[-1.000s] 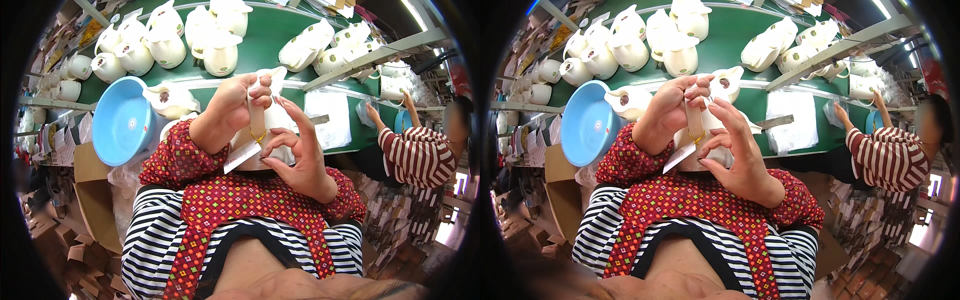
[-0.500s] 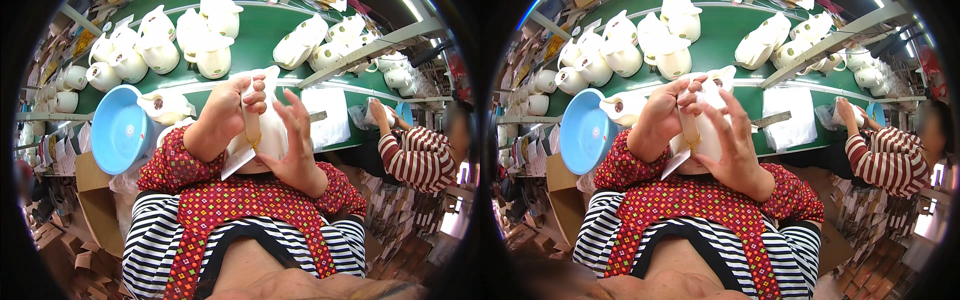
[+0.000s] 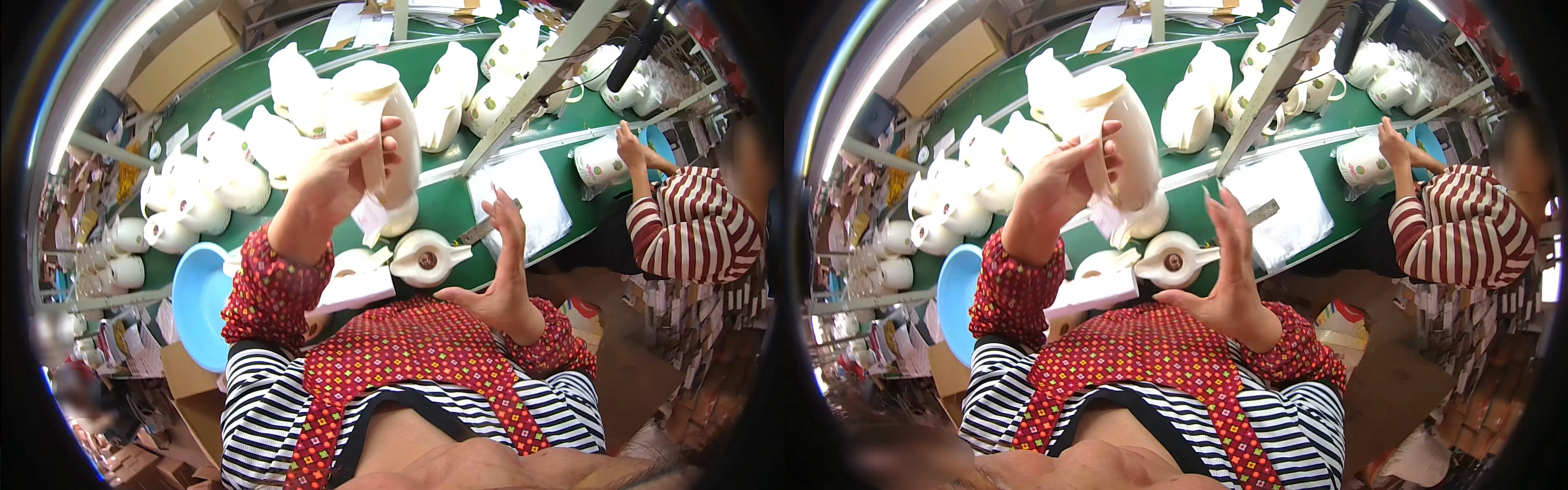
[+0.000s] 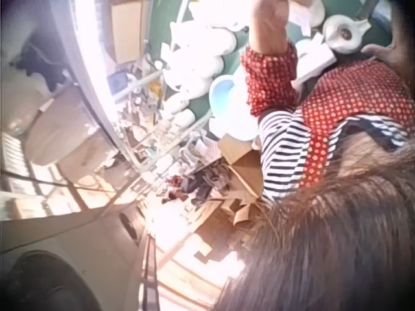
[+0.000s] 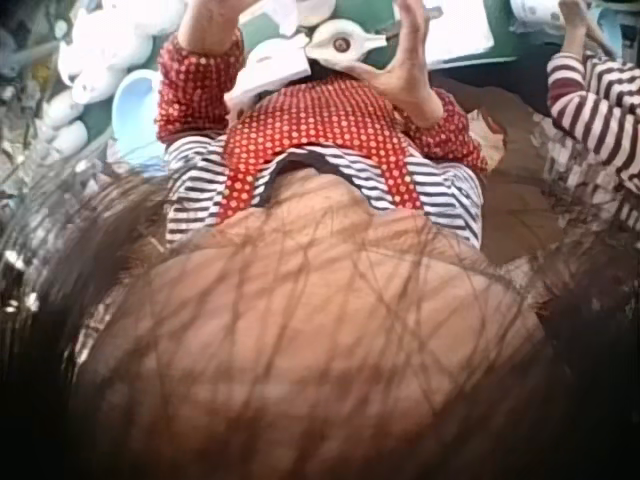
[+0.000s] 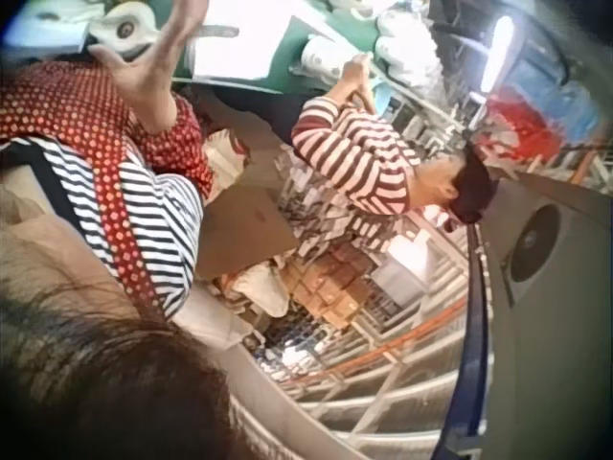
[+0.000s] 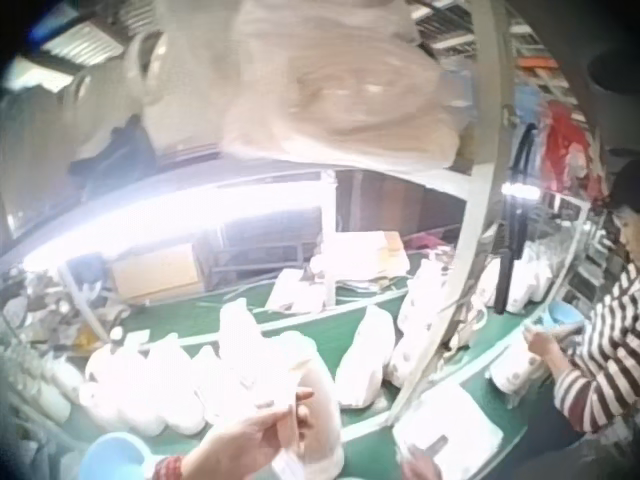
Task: The person assembles white ceramic pitchers on a green conveyor belt. They pick up each pitcher, insert a small internal component, and place the finished unit back on the belt. The process is repeated continuously for multiple units.
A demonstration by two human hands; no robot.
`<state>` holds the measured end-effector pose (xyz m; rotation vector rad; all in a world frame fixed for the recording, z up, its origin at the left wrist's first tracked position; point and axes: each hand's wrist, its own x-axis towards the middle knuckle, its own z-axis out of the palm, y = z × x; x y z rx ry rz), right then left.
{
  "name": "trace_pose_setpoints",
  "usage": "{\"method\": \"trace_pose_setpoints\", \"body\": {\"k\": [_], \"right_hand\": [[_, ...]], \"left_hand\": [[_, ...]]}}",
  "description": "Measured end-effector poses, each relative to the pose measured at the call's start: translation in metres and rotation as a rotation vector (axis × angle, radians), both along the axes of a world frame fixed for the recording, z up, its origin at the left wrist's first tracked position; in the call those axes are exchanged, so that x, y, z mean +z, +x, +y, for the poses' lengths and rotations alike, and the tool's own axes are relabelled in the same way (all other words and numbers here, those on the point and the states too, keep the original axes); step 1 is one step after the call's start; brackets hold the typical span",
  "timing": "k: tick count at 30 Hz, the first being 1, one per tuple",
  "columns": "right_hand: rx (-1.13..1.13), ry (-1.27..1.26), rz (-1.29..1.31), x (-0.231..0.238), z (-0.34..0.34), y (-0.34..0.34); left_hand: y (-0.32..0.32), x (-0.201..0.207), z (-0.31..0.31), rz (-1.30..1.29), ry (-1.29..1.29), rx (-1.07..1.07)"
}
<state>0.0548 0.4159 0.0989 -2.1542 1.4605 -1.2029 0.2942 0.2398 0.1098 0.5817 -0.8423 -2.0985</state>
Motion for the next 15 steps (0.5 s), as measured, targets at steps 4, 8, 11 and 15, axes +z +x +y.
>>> {"method": "trace_pose_setpoints", "body": {"k": [4,8,11,15], "right_hand": [[-0.077,0.204,-0.215,-0.035,0.004,-0.022],[-0.081,0.306,-0.306,-0.053,0.002,-0.031],[-0.129,0.339,-0.308,-0.053,-0.003,-0.038],[-0.167,0.39,-0.333,-0.062,-0.01,-0.048]], "left_hand": [[-0.04,-0.051,-0.105,-0.296,-0.152,0.289],[-0.083,-0.122,-0.217,-0.396,-0.217,0.464],[-0.109,-0.173,-0.271,-0.429,-0.209,0.471],[-0.13,-0.235,-0.31,-0.475,-0.166,0.434]]}}
